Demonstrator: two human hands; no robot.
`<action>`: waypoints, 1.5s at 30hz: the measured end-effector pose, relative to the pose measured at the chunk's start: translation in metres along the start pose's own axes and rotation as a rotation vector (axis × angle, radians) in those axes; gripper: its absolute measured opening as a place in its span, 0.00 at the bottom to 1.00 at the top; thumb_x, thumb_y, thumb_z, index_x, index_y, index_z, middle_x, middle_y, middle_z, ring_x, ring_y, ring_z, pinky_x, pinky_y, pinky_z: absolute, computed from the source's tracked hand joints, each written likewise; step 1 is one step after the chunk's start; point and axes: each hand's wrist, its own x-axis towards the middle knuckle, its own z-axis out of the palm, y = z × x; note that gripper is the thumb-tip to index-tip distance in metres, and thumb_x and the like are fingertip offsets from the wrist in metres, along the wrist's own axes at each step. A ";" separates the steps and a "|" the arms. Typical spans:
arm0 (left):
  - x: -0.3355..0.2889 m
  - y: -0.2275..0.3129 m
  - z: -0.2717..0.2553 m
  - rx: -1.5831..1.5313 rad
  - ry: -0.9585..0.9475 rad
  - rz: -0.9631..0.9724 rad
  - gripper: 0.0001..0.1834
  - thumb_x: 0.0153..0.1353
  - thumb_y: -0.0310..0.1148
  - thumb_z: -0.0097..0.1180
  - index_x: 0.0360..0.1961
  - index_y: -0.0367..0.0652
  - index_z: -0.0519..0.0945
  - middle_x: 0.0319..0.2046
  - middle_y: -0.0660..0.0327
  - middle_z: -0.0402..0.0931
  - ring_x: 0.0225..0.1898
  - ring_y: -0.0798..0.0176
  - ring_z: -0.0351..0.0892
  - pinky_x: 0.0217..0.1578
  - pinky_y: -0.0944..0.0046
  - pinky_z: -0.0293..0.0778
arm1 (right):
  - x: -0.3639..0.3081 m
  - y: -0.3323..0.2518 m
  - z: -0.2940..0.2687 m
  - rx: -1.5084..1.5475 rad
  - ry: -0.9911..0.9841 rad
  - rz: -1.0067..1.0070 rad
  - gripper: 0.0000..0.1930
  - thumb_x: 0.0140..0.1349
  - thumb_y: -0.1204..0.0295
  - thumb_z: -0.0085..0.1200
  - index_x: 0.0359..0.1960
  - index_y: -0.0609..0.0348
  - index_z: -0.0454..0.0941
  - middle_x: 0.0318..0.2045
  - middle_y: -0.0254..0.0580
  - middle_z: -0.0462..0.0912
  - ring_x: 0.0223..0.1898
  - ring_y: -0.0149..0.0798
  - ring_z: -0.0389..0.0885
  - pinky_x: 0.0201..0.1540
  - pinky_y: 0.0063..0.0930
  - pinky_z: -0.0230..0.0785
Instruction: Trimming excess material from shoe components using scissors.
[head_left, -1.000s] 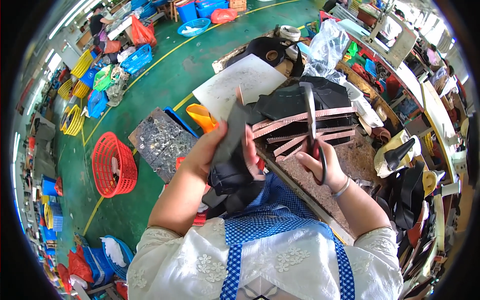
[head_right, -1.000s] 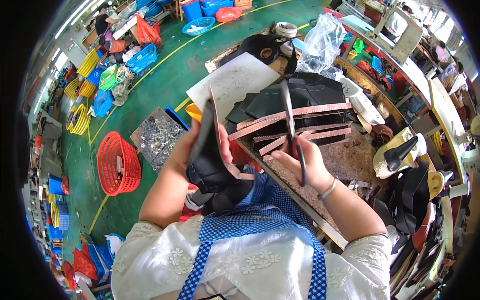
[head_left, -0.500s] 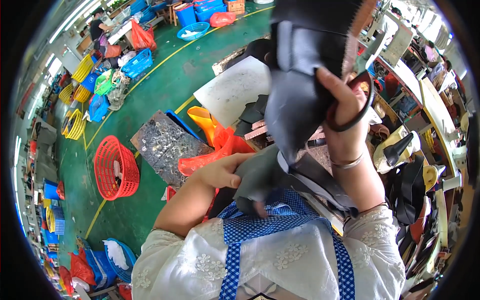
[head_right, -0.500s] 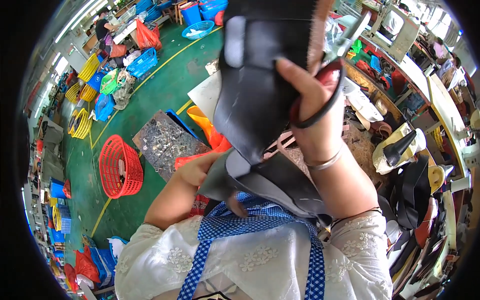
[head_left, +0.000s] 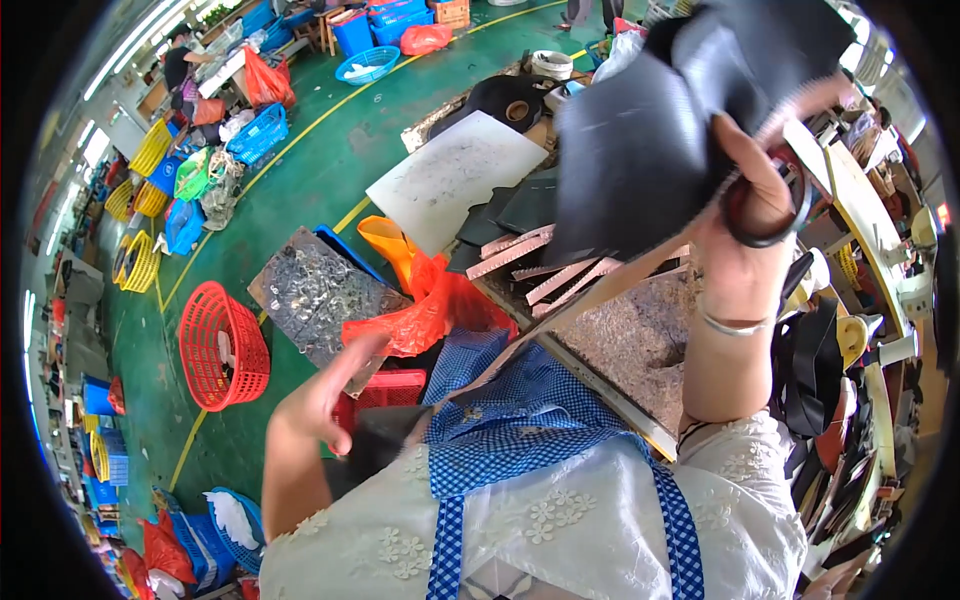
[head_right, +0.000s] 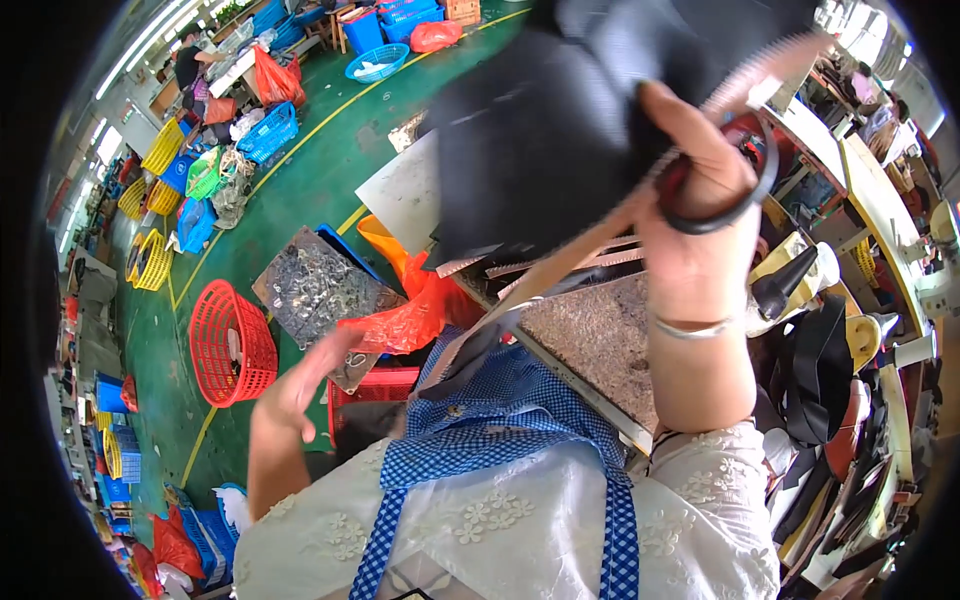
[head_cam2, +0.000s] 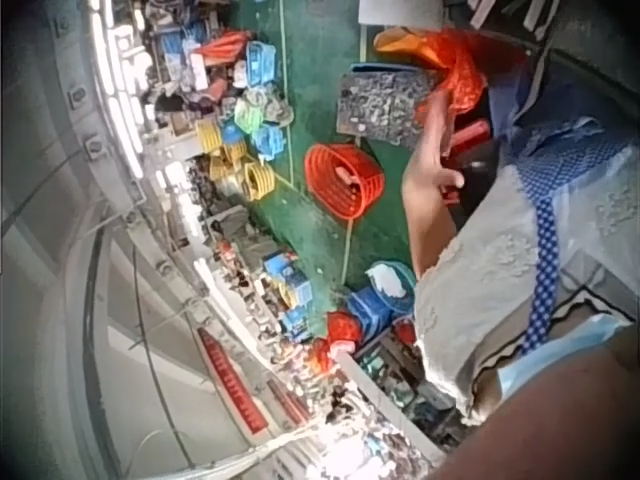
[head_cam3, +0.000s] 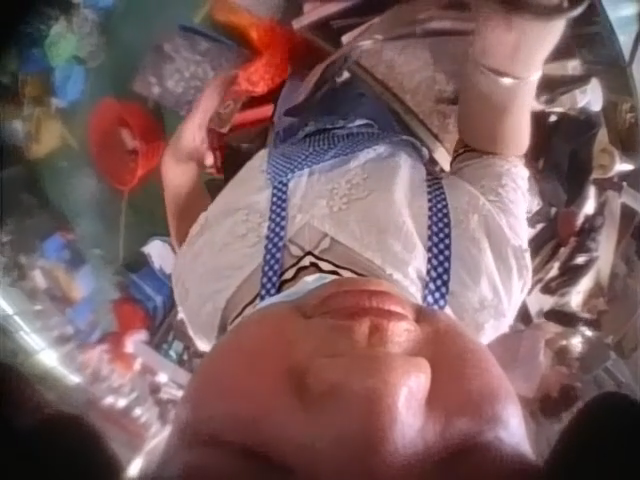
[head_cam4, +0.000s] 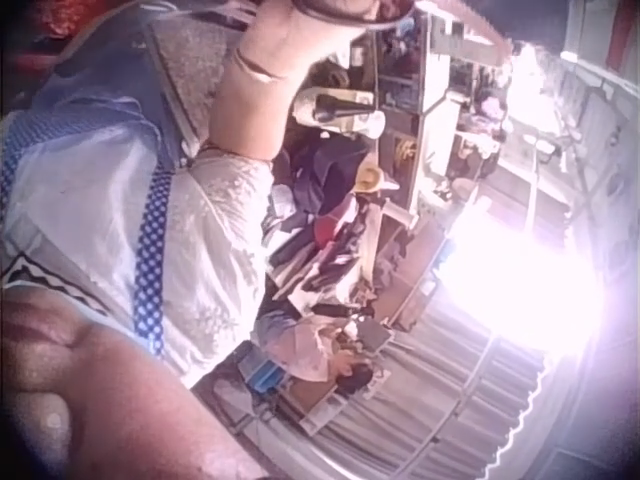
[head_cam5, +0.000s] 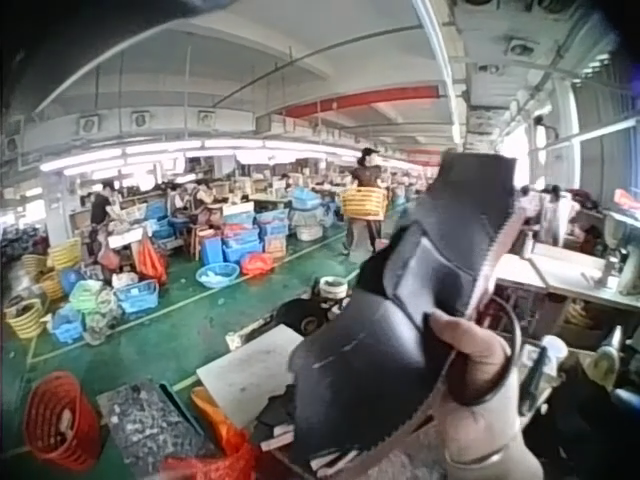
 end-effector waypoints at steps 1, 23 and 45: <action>0.028 0.006 0.017 -0.105 0.073 0.155 0.70 0.26 0.54 0.77 0.65 0.30 0.49 0.66 0.48 0.50 0.67 0.55 0.49 0.65 0.56 0.46 | -0.006 0.012 0.007 -0.329 -0.089 -0.129 0.18 0.54 0.87 0.48 0.49 0.70 0.73 0.52 0.52 0.75 0.53 0.42 0.75 0.60 0.37 0.64; 0.166 0.004 -0.003 -0.079 -0.234 -0.245 0.24 0.59 0.28 0.57 0.56 0.33 0.68 0.48 0.65 0.74 0.48 0.74 0.70 0.50 0.70 0.67 | -0.061 0.061 -0.110 -0.644 -0.774 0.891 0.28 0.63 0.43 0.41 0.33 0.61 0.73 0.24 0.34 0.74 0.23 0.26 0.72 0.26 0.19 0.66; 0.133 0.021 -0.016 -0.237 -0.024 -0.075 0.22 0.59 0.30 0.58 0.53 0.33 0.71 0.45 0.65 0.75 0.46 0.74 0.71 0.47 0.71 0.69 | -0.085 0.086 -0.120 -1.592 -0.653 -0.211 0.17 0.41 0.63 0.66 0.31 0.58 0.76 0.28 0.44 0.78 0.28 0.50 0.77 0.32 0.38 0.72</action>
